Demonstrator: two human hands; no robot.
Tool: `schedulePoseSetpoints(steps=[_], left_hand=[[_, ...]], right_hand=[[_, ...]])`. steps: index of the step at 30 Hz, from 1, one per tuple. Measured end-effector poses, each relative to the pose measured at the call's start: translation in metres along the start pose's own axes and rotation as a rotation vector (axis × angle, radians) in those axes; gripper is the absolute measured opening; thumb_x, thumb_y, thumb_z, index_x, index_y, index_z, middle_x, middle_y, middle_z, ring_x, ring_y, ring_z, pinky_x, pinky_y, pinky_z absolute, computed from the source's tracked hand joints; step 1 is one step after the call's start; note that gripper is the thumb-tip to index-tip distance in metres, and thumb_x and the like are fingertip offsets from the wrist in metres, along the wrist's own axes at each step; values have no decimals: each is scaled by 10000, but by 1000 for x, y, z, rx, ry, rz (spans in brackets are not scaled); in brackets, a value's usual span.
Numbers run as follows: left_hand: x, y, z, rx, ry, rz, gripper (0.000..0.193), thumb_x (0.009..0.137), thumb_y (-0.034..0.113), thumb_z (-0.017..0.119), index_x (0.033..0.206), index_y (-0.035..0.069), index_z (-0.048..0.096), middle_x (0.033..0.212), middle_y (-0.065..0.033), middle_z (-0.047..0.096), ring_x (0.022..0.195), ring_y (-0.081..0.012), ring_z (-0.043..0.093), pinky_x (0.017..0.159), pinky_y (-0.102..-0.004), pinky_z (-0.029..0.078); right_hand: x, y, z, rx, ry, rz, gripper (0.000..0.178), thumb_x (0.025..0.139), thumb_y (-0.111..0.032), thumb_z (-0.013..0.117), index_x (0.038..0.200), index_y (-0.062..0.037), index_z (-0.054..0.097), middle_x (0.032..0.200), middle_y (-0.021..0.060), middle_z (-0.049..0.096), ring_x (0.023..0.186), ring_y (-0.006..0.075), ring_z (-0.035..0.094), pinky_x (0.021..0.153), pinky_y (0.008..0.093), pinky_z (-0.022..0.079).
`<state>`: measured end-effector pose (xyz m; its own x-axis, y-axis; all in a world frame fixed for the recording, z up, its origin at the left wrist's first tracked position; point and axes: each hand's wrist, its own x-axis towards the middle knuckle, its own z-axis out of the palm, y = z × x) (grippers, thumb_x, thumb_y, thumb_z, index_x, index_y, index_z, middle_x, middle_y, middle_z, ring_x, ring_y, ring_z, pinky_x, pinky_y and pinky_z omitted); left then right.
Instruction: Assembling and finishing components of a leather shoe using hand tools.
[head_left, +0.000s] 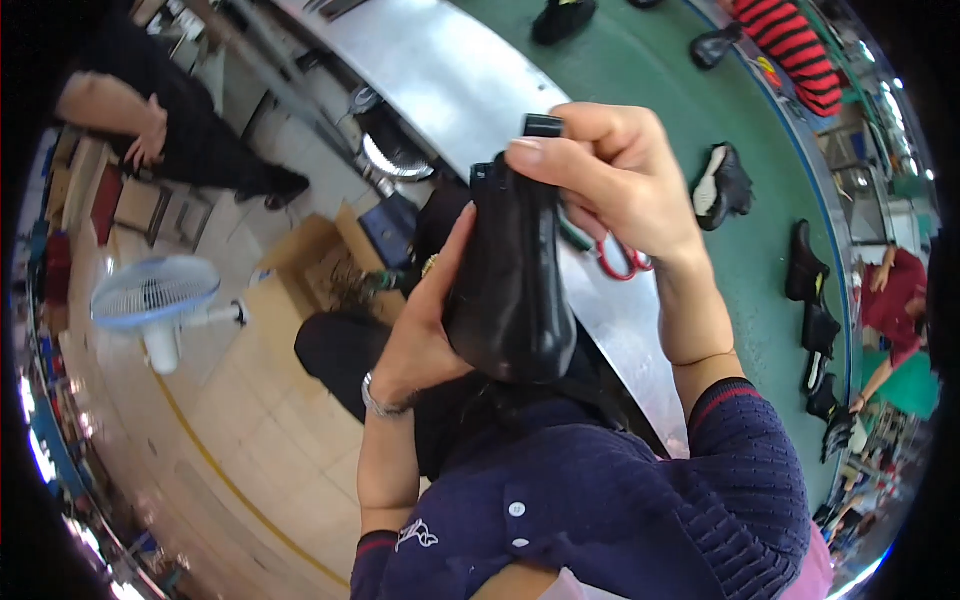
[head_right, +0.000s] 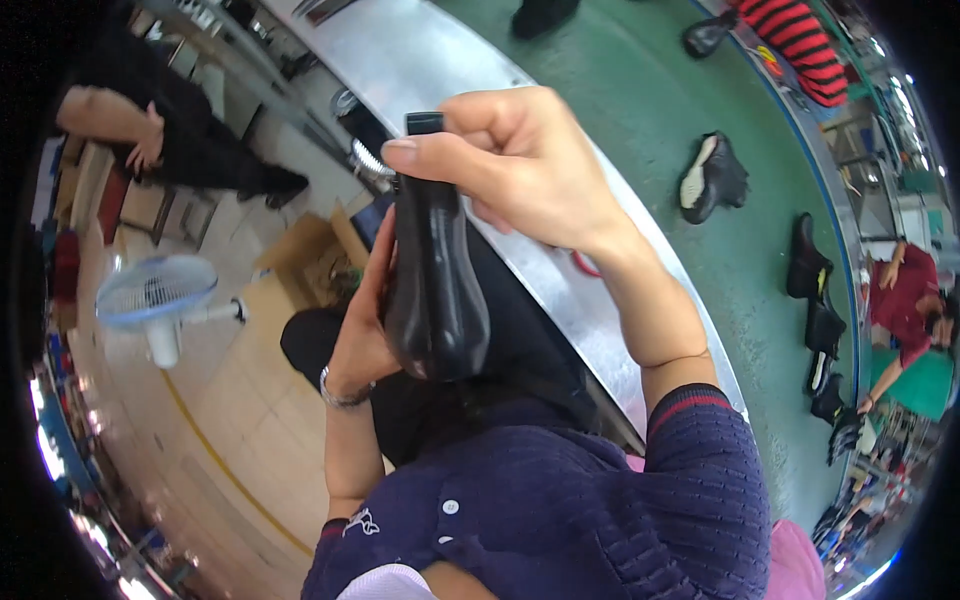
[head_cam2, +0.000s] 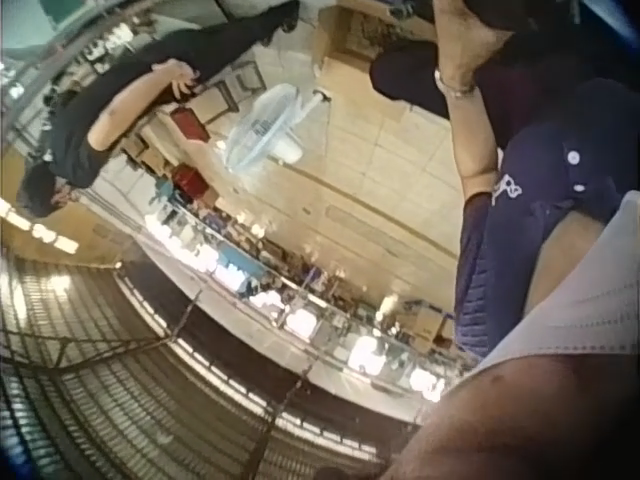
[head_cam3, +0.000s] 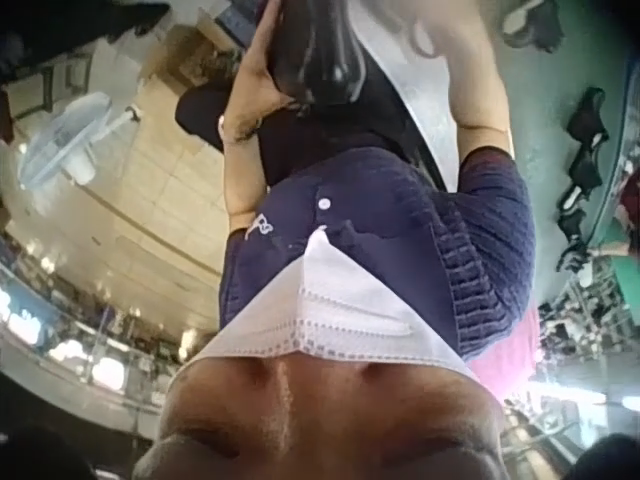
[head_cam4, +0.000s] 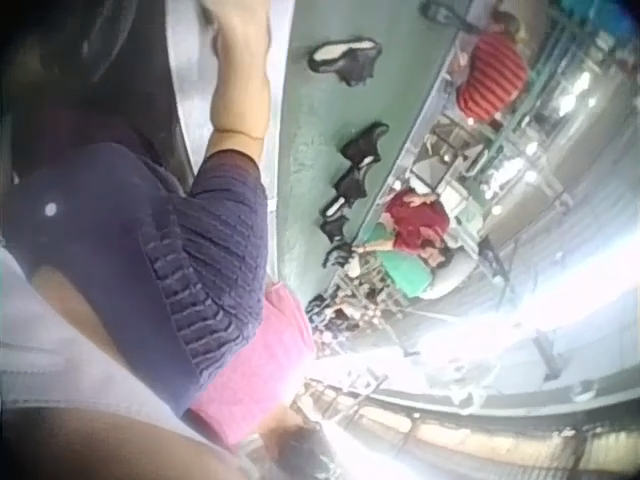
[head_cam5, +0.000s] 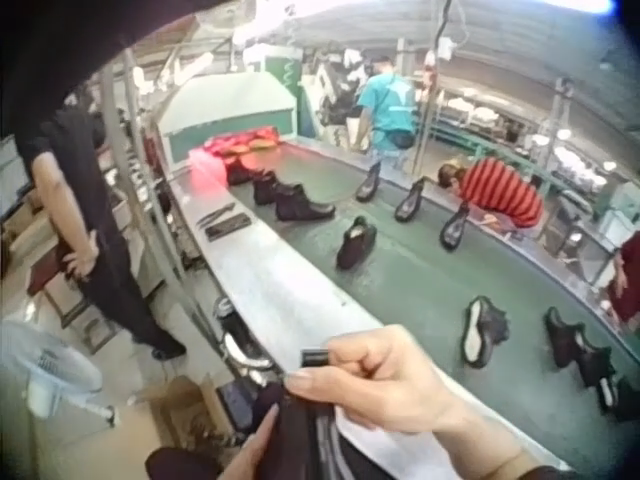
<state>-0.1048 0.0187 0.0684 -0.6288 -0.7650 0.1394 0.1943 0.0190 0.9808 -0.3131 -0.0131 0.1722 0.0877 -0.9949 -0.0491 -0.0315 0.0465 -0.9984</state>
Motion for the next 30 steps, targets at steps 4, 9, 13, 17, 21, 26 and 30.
schedulePoseSetpoints(steps=[4, 9, 13, 17, 21, 26, 30], left_hand=[[-43, -22, -10, -105, 166, -87, 1160, 653, -1, 838, 1561, 59, 119, 1561, -106, 315, 1398, -190, 363, 1138, -330, 308], [-96, -35, -19, 59, 331, -81, 1233, 602, 14, 871, 1563, 63, 101, 1584, -101, 263, 1418, -205, 332, 1157, -344, 276], [-127, -25, -17, -290, 642, -336, 1166, 617, 38, 873, 1544, 58, 166, 1490, -110, 381, 1329, -215, 434, 1105, -356, 351], [-172, -31, -43, -473, 713, -495, 550, 794, 157, 783, 1262, 17, 530, 1105, -58, 637, 1012, -163, 612, 903, -303, 478], [-151, -20, -45, -507, 811, -569, 578, 835, 227, 760, 1314, 24, 508, 1163, -57, 617, 1043, -148, 586, 919, -306, 467], [-108, -6, -40, -430, 804, -588, 559, 904, 288, 710, 1355, 43, 489, 1220, -63, 606, 1094, -142, 574, 947, -297, 451], [-91, -12, -47, -380, 744, -550, 576, 921, 301, 689, 1373, 35, 450, 1221, -85, 599, 1071, -157, 579, 927, -306, 465]], right_hand=[[11, 42, 35, 68, -84, 21, 286, 933, -248, 666, 760, -20, 650, 517, -34, 498, 441, 35, 464, 420, 214, 335], [14, 96, 33, -685, 97, -55, 311, 913, -233, 669, 1134, -15, 650, 746, 87, 650, 696, 196, 641, 684, 336, 523], [-12, 193, -21, -1167, 254, -143, 457, 877, -258, 696, 1276, -62, 591, 1128, 168, 623, 1054, 309, 591, 893, 434, 471], [-30, 219, -36, -1305, 292, 10, 548, 877, -293, 692, 1355, -70, 544, 1296, 195, 529, 1165, 358, 524, 956, 451, 438], [-23, 213, -34, -1252, 204, 158, 533, 923, -295, 639, 1377, -44, 516, 1245, 225, 526, 1109, 339, 541, 938, 445, 451], [-21, 174, -13, -191, 192, 448, 353, 1019, -297, 474, 1174, -2, 590, 817, 20, 573, 763, 102, 551, 776, 278, 434], [-25, 127, 25, 67, -161, 470, 355, 973, -154, 550, 1304, -32, 509, 885, 57, 622, 809, 124, 572, 820, 280, 443]])
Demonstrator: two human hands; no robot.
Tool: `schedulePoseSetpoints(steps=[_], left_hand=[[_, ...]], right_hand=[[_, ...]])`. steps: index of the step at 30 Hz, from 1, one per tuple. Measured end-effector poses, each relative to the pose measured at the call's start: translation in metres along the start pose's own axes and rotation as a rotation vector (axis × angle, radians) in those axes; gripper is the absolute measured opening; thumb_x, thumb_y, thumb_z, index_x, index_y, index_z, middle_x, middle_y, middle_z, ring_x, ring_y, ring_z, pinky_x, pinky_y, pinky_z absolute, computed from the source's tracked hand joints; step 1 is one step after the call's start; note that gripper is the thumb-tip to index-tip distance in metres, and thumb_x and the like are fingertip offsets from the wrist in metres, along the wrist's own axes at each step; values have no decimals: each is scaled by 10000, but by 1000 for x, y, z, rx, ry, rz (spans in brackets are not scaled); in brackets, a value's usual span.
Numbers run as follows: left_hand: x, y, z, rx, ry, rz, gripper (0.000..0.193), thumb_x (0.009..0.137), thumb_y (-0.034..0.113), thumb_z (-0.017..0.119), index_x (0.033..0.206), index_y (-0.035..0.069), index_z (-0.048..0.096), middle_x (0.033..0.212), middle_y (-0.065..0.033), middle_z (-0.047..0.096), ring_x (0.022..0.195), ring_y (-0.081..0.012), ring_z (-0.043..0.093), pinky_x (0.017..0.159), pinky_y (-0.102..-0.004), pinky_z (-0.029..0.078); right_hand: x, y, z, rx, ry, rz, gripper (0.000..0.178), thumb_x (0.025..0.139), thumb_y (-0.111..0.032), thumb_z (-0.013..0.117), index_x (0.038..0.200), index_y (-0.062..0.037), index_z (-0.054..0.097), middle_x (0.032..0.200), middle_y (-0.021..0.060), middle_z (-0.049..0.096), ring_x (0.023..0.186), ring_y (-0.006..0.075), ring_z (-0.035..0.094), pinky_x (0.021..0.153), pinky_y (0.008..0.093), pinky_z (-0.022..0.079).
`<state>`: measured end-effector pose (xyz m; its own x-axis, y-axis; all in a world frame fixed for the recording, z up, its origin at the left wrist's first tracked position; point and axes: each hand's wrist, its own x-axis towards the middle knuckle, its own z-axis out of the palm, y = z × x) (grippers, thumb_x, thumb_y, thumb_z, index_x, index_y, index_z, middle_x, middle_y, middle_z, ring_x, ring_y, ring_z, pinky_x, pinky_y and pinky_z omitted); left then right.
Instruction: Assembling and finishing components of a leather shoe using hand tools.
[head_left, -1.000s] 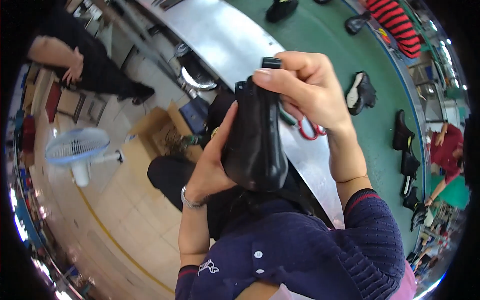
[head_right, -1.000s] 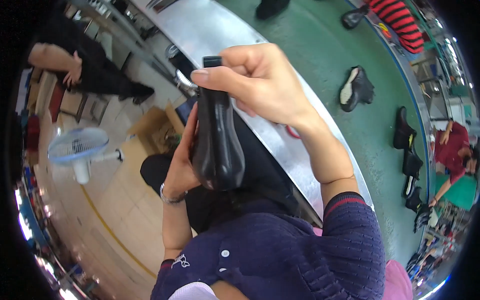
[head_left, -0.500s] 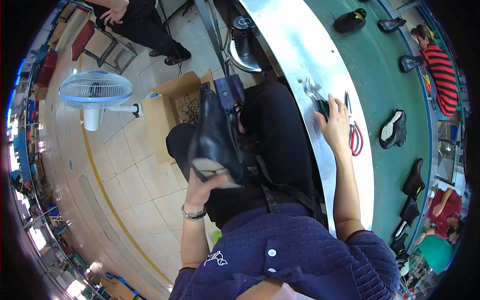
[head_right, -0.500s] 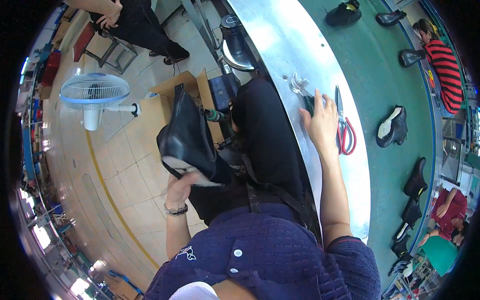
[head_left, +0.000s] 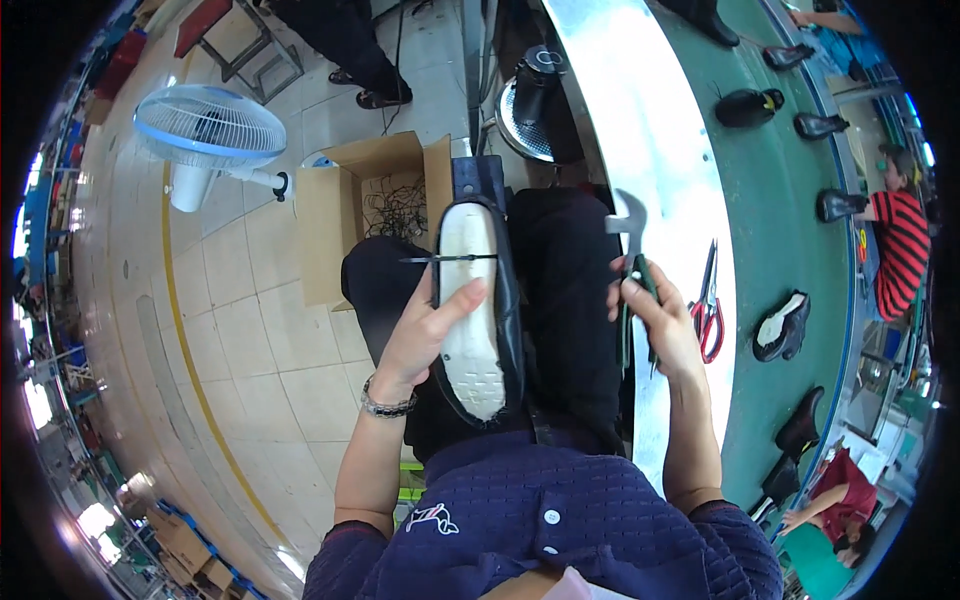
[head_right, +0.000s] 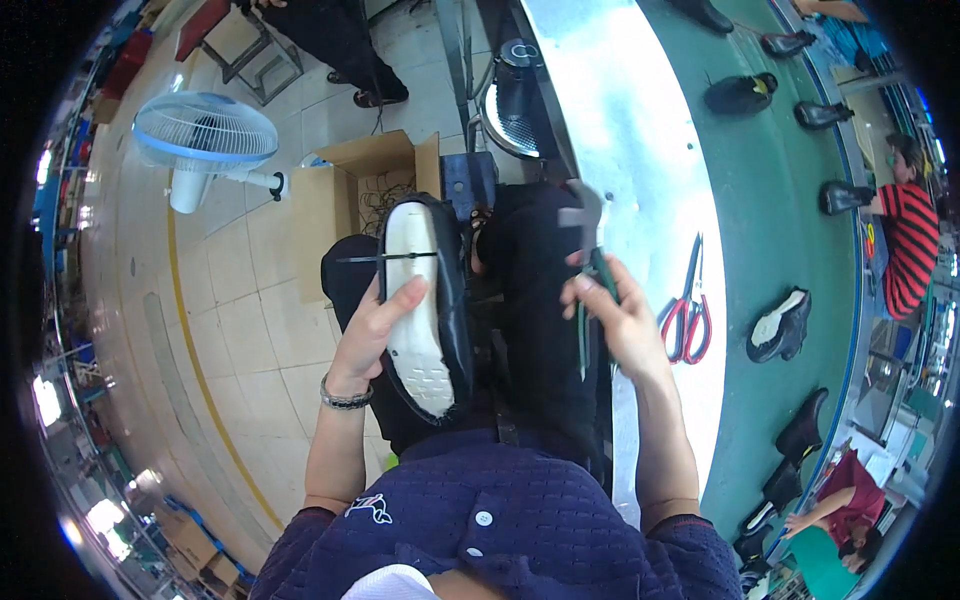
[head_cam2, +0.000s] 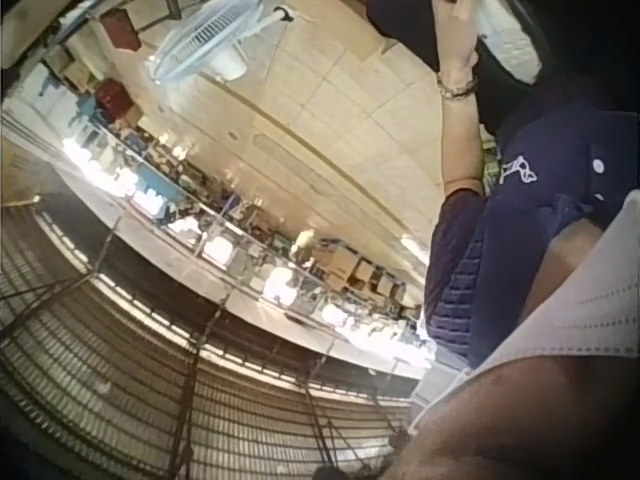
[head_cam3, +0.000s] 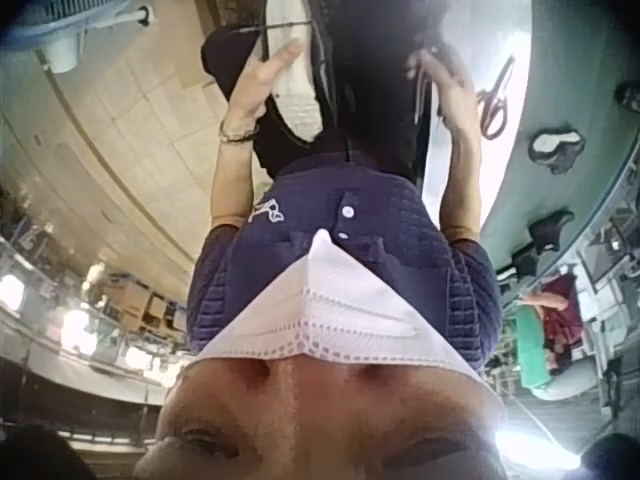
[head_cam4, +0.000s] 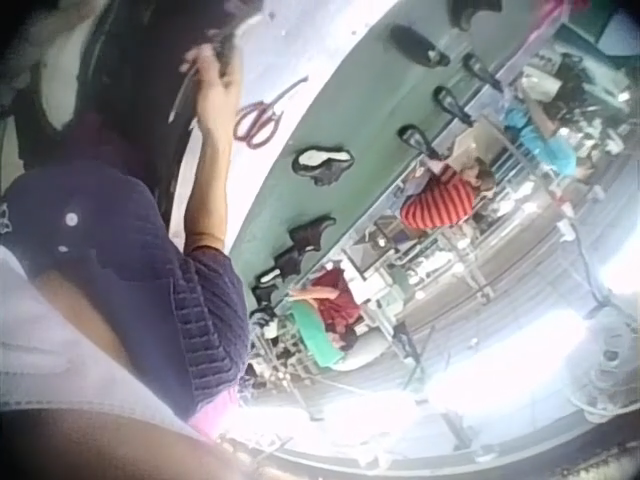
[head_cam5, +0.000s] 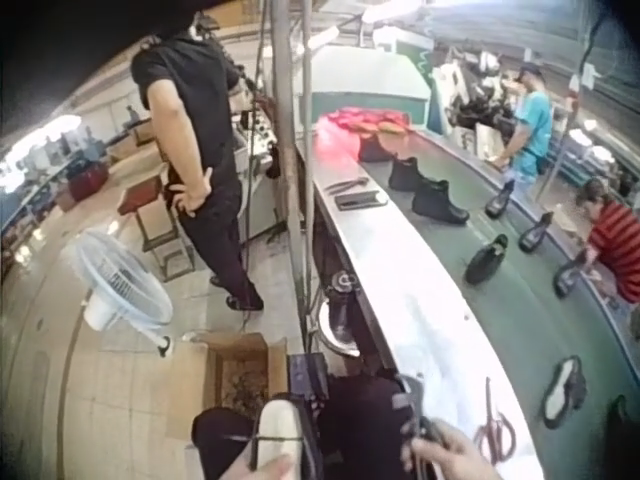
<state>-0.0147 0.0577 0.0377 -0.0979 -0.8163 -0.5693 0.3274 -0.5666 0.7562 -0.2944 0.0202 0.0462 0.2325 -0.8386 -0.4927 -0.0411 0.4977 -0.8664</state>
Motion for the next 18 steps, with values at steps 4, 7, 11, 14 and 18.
schedulePoseSetpoints(steps=[4, 7, 11, 14, 18], left_hand=[[3, -4, -9, 203, -113, 71, 614, 993, 365, 561, 1407, -46, 370, 1261, -157, 558, 1148, -211, 544, 1003, -305, 407], [8, -6, -7, 336, -50, 247, 671, 1014, 352, 494, 1494, -51, 252, 1438, -226, 422, 1332, -262, 415, 1108, -326, 300], [34, 6, -11, 117, -150, 482, 618, 1021, 253, 448, 1526, -13, 210, 1581, -165, 259, 1447, -226, 253, 1170, -330, 180], [52, 16, -3, 122, -102, 430, 502, 1015, 234, 455, 1464, 22, 378, 1437, -114, 450, 1306, -183, 430, 1096, -302, 302], [61, 16, 2, 125, -47, 374, 402, 1007, 243, 472, 1339, 23, 525, 1222, -76, 596, 1104, -136, 554, 988, -267, 398]], right_hand=[[-10, -53, 39, -23, -343, 116, 644, 976, -88, 515, 1535, -67, 197, 1036, 126, 665, 914, 171, 618, 856, 302, 469], [-8, -63, 56, 2, -475, 144, 694, 964, -47, 484, 1565, -112, 142, 1159, 222, 651, 987, 232, 663, 820, 292, 477], [-2, -76, 70, 34, -444, 271, 652, 1010, -82, 458, 1565, -128, 119, 1181, 236, 634, 1019, 255, 660, 901, 339, 501], [3, -82, 74, 68, -436, 310, 635, 1021, -113, 461, 1558, -108, 123, 1175, 236, 636, 1027, 261, 659, 924, 363, 510], [25, -102, 64, -46, -463, 431, 618, 1018, -99, 465, 1547, -69, 147, 1142, 221, 651, 1023, 264, 659, 913, 362, 523]])
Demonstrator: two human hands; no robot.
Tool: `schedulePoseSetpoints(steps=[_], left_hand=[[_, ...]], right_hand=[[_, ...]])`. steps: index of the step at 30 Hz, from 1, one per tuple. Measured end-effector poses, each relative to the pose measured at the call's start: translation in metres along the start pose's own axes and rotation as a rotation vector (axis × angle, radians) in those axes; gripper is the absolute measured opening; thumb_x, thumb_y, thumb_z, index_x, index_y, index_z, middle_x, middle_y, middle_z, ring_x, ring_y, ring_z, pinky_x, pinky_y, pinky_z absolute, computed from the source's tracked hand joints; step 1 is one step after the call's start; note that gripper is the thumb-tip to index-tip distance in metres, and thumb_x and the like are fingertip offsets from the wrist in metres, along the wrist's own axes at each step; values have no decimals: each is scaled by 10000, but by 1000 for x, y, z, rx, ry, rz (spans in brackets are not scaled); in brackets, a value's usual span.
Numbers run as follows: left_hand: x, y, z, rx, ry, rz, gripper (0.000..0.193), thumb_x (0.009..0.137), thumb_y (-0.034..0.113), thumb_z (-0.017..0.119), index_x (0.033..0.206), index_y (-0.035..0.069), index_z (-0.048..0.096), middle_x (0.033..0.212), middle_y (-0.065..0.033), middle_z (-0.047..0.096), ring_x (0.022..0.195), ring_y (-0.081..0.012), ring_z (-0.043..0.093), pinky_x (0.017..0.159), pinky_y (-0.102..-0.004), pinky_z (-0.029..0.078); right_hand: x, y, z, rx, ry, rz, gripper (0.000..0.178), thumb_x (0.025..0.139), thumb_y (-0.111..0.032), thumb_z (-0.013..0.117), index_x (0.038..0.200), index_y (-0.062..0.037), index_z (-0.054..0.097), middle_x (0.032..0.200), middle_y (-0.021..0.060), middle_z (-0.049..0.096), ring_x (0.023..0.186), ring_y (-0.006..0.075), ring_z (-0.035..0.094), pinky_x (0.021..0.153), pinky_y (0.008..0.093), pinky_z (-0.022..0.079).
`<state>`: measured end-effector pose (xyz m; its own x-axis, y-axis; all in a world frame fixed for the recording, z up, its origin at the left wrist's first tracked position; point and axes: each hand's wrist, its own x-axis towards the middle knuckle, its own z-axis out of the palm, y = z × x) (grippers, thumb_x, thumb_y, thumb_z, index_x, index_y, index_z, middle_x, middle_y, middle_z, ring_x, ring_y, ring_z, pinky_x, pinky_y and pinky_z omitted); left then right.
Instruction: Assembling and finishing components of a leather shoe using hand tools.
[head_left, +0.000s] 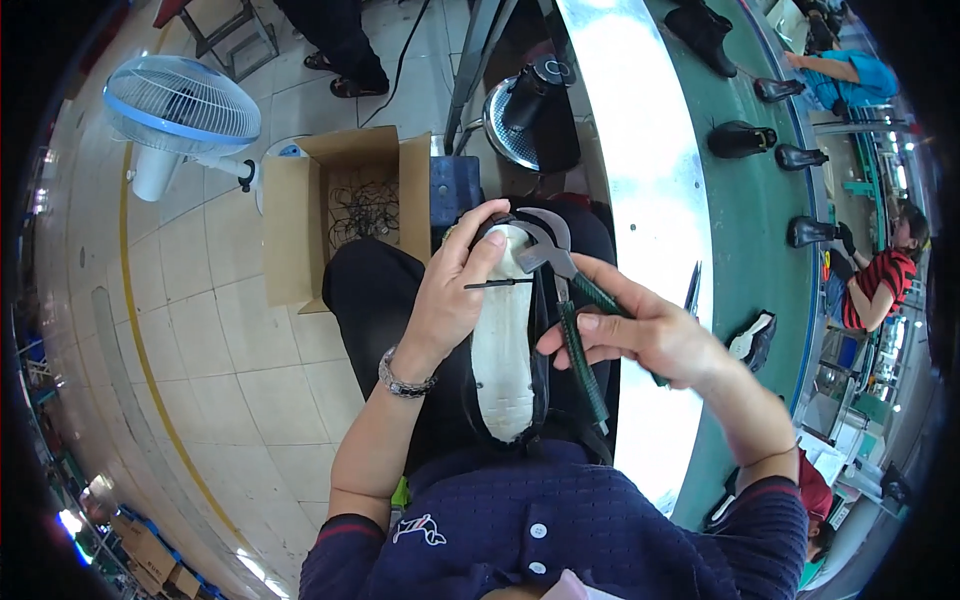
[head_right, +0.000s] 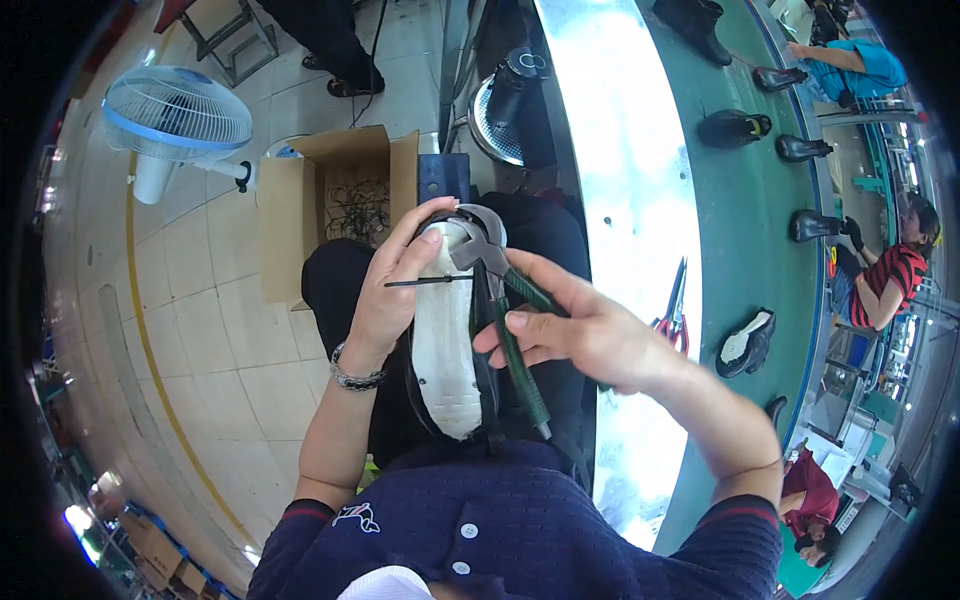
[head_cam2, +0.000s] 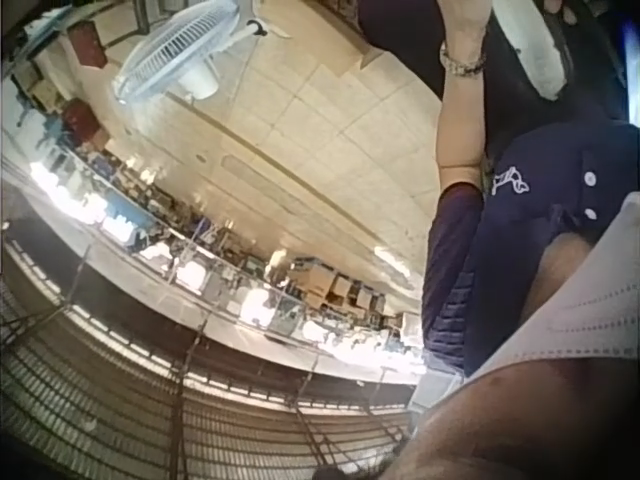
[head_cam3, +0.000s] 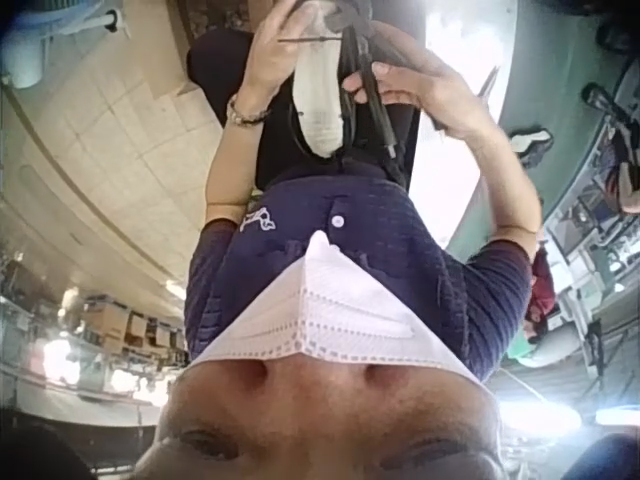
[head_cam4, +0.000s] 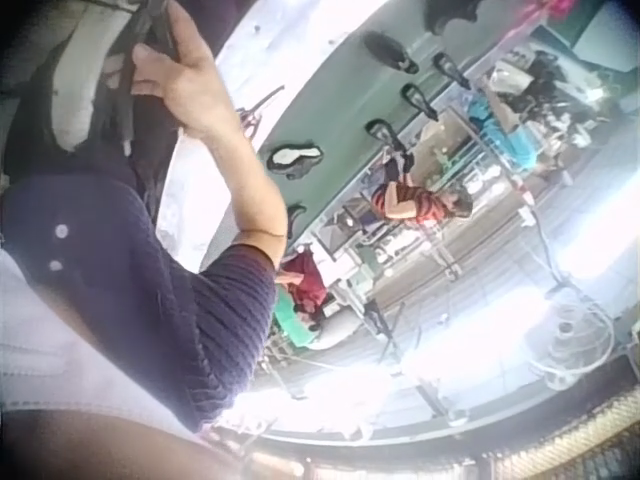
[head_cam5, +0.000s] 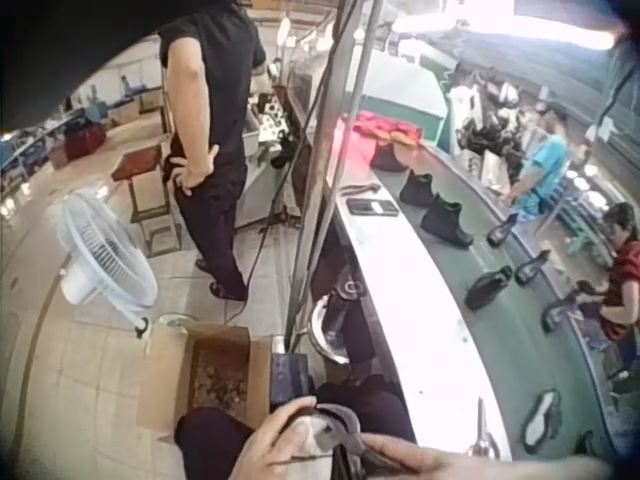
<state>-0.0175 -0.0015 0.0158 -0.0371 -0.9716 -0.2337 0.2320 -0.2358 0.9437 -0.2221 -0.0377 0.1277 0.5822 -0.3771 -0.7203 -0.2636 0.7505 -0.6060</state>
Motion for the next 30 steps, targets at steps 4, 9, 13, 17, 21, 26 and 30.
schedulePoseSetpoints(steps=[4, 9, 13, 17, 21, 26, 30], left_hand=[[5, -7, -5, 9, 20, -36, 391, 1005, 247, 477, 1309, 15, 555, 1168, -83, 624, 1056, -139, 571, 958, -265, 418], [3, -14, -3, -35, 57, -6, 387, 994, 248, 501, 1298, 18, 565, 1143, -96, 636, 1003, -144, 584, 912, -275, 440], [2, -17, -2, -11, 87, 63, 364, 979, 228, 525, 1271, 20, 586, 1123, -104, 650, 954, -145, 595, 878, -280, 453], [2, -16, -2, 20, 92, 125, 358, 972, 197, 521, 1274, 17, 591, 1115, -105, 657, 949, -131, 596, 874, -267, 453], [1, -4, -3, -118, 77, 53, 364, 969, 153, 515, 1294, 11, 598, 1119, -83, 669, 975, -111, 602, 894, -249, 451], [4, -3, -1, -242, 141, -75, 331, 953, 178, 618, 1239, 14, 652, 982, -13, 685, 857, -50, 585, 780, -198, 455], [6, -2, -4, -254, 76, -78, 335, 956, 177, 612, 1246, 14, 647, 1011, -24, 689, 867, -52, 591, 795, -198, 458]], right_hand=[[10, -29, -1, -94, 59, 157, 637, 1014, -101, 487, 1550, -80, 144, 1059, 164, 662, 935, 236, 671, 859, 362, 552], [14, -28, 9, -326, 96, 151, 600, 1033, -157, 471, 1543, -87, 164, 885, 65, 581, 758, 150, 606, 693, 322, 576], [12, 4, 12, -561, 147, -104, 606, 1016, -101, 497, 1528, -44, 179, 787, 69, 588, 668, 130, 604, 618, 281, 523], [16, 31, 14, -723, 236, -270, 576, 1006, -87, 501, 1506, -69, 216, 723, 101, 613, 622, 181, 647, 593, 316, 542], [16, 35, 13, -734, 265, -300, 592, 990, -50, 510, 1508, -33, 224, 763, 94, 637, 639, 174, 660, 613, 301, 533], [11, 28, 12, -789, 248, -237, 589, 983, -50, 521, 1502, -42, 241, 752, 104, 643, 632, 184, 664, 614, 315, 535], [2, 3, 8, -999, 233, -200, 568, 959, -81, 557, 1459, -22, 296, 608, 160, 619, 566, 310, 659, 586, 402, 528]])
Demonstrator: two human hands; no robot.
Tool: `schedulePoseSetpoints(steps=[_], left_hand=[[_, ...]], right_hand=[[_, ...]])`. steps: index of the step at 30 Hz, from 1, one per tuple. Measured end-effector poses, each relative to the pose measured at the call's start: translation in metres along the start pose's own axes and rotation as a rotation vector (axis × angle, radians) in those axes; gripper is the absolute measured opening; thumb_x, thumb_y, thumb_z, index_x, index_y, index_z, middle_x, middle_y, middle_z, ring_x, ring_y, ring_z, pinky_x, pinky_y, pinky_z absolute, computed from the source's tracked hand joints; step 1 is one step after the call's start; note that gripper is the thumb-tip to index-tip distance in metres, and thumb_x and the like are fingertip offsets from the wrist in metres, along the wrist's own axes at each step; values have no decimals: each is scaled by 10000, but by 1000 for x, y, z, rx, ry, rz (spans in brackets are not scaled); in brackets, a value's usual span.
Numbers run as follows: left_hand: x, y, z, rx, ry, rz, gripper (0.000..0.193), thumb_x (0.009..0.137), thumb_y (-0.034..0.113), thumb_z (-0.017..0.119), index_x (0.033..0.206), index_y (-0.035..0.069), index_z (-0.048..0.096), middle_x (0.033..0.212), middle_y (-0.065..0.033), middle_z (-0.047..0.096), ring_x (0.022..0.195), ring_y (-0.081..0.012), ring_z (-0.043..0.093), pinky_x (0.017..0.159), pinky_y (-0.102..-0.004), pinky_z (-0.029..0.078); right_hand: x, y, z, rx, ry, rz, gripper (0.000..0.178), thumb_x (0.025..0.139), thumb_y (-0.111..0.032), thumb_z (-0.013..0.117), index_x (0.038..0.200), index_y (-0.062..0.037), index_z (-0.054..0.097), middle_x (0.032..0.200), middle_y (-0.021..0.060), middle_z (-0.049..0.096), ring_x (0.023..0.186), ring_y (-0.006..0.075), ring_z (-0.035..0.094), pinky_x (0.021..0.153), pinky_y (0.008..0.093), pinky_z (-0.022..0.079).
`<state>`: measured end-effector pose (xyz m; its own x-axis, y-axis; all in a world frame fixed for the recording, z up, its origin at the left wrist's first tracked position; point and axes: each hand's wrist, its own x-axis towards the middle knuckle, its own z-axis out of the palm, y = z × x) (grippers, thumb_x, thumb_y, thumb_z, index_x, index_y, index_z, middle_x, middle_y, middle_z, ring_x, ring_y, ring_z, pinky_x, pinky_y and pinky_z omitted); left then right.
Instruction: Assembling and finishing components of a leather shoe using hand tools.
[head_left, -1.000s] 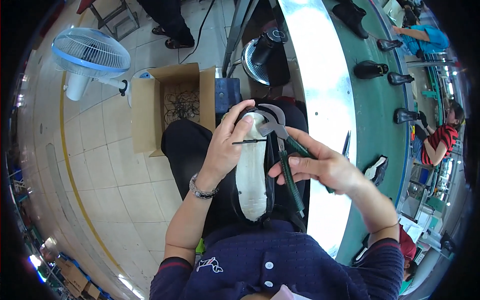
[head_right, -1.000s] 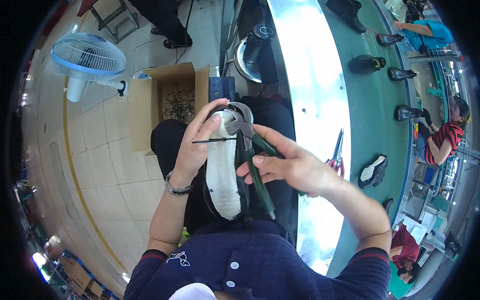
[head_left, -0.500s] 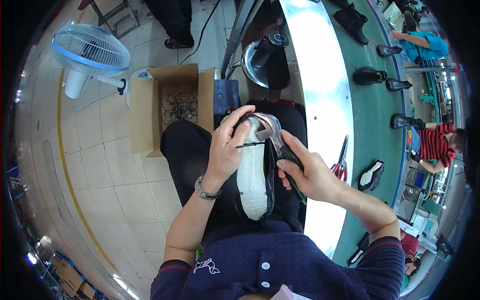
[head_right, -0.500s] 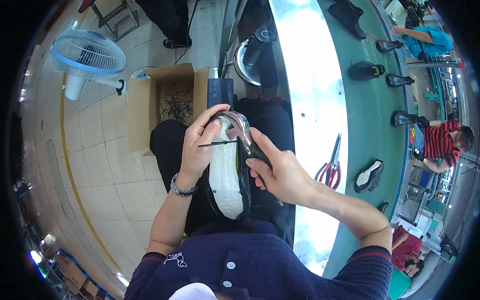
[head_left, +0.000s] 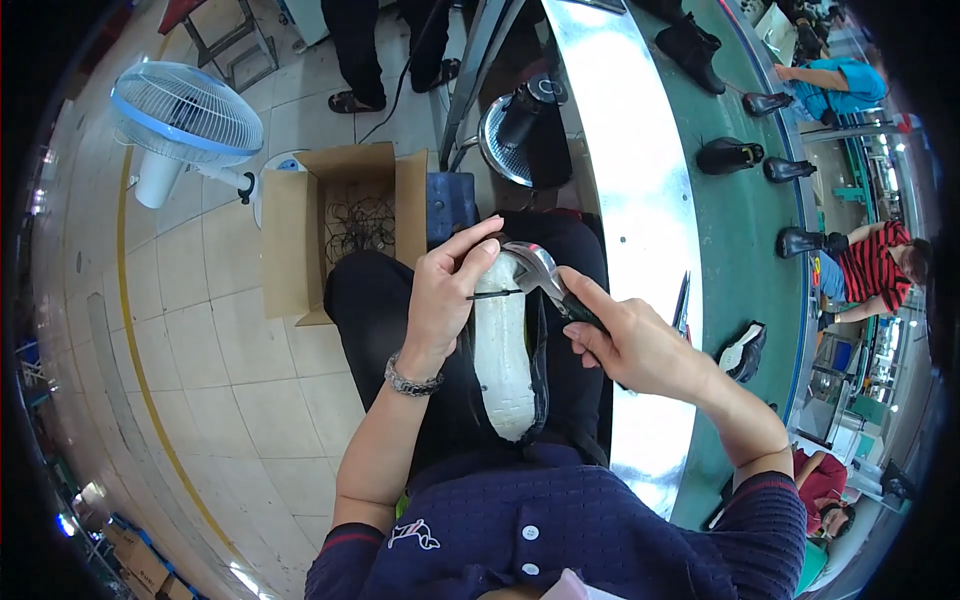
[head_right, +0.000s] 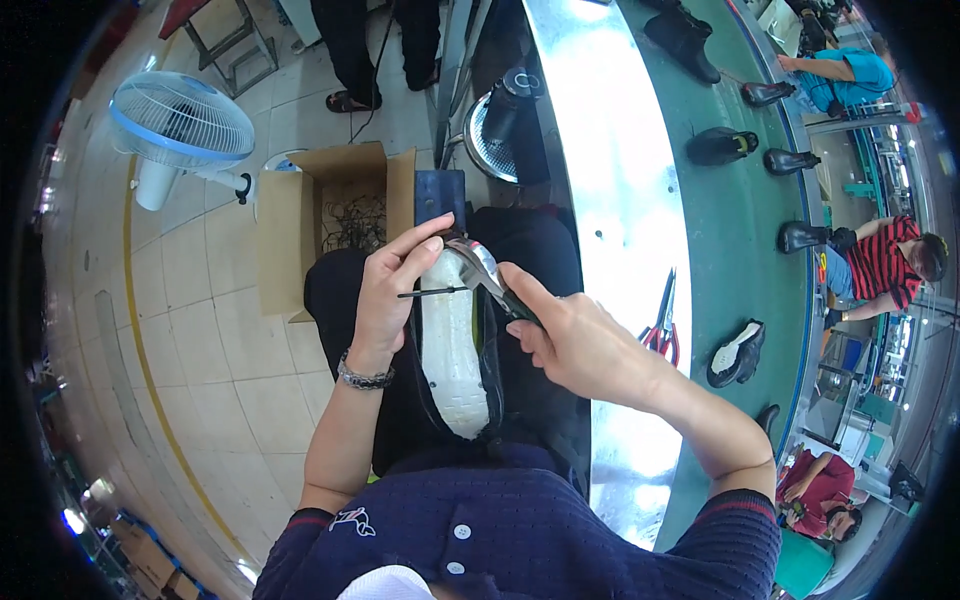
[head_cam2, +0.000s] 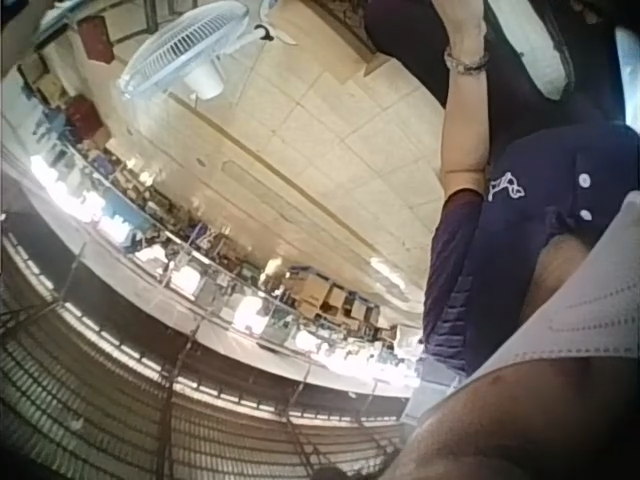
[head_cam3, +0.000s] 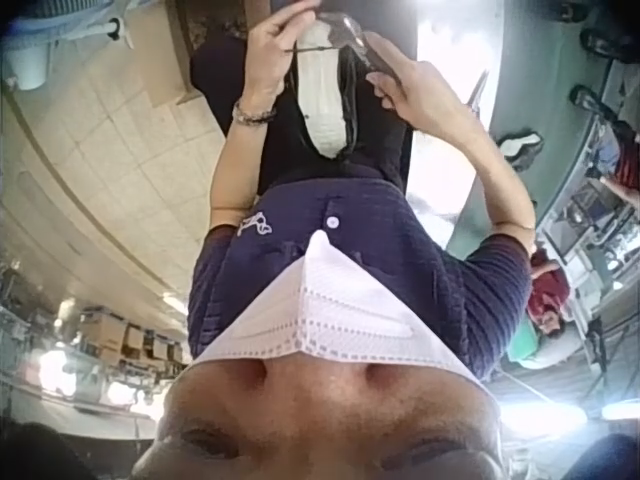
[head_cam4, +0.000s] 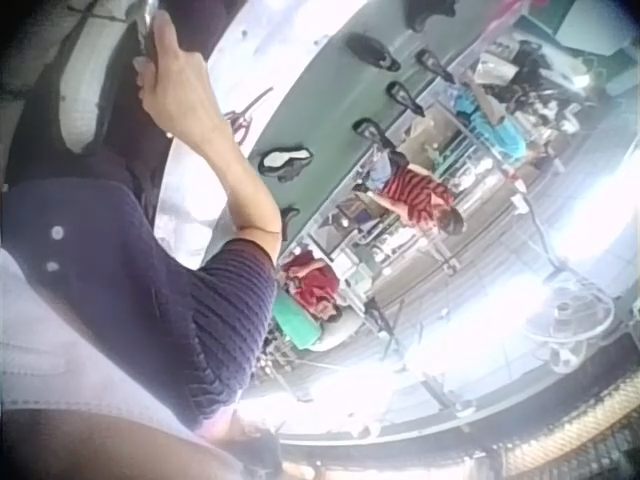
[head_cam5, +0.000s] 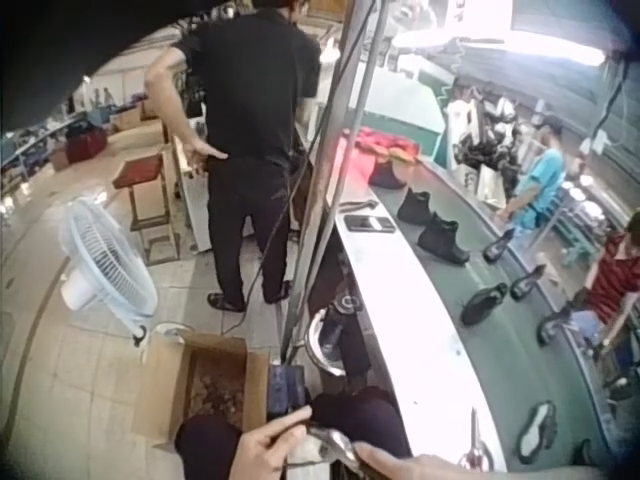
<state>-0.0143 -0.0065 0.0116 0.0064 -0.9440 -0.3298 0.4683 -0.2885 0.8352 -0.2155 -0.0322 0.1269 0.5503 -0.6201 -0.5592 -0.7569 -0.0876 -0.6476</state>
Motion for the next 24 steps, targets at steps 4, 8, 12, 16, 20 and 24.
schedulePoseSetpoints(steps=[4, 8, 12, 16, 20, 24], left_hand=[[-3, -5, -4, 237, 81, 95, 335, 971, 183, 580, 1258, 17, 634, 1075, -71, 691, 900, -91, 612, 833, -228, 472], [-1, -5, -2, 324, 17, 142, 343, 986, 188, 547, 1278, 21, 611, 1133, -99, 681, 925, -122, 623, 858, -252, 475], [-3, -5, -8, 314, 12, 98, 347, 993, 200, 537, 1287, 28, 603, 1148, -101, 674, 959, -129, 619, 877, -253, 465], [-4, -6, -11, 347, 4, 136, 365, 999, 204, 528, 1316, 33, 582, 1194, -101, 653, 1010, -127, 607, 904, -259, 458], [-3, -5, -10, 288, -53, 46, 380, 997, 205, 527, 1334, 34, 565, 1242, -109, 636, 1052, -139, 601, 937, -265, 446], [-3, -5, -16, 338, -31, 106, 402, 983, 181, 539, 1353, 23, 545, 1201, -93, 642, 1021, -136, 605, 922, -262, 456]], right_hand=[[-1, -28, -19, -232, 71, -123, 624, 926, -73, 586, 1479, -69, 297, 695, 221, 632, 614, 415, 634, 572, 448, 491], [17, -18, 13, -219, 619, -381, 683, 919, -77, 589, 1515, -123, 259, 797, 245, 632, 652, 418, 638, 577, 456, 514], [32, -3, 22, -415, 333, -159, 665, 936, -84, 568, 1522, -131, 258, 784, 210, 624, 605, 346, 647, 519, 411, 522], [25, -16, 17, -375, 525, -380, 684, 936, -89, 571, 1533, -126, 239, 797, 201, 617, 578, 307, 640, 499, 381, 515], [32, 3, 29, -472, 332, -143, 710, 924, -62, 567, 1538, -154, 224, 800, 182, 624, 606, 333, 634, 547, 419, 527], [29, -11, 10, -470, 341, -247, 725, 933, -93, 565, 1550, -161, 191, 777, 169, 616, 567, 297, 636, 486, 374, 520]])
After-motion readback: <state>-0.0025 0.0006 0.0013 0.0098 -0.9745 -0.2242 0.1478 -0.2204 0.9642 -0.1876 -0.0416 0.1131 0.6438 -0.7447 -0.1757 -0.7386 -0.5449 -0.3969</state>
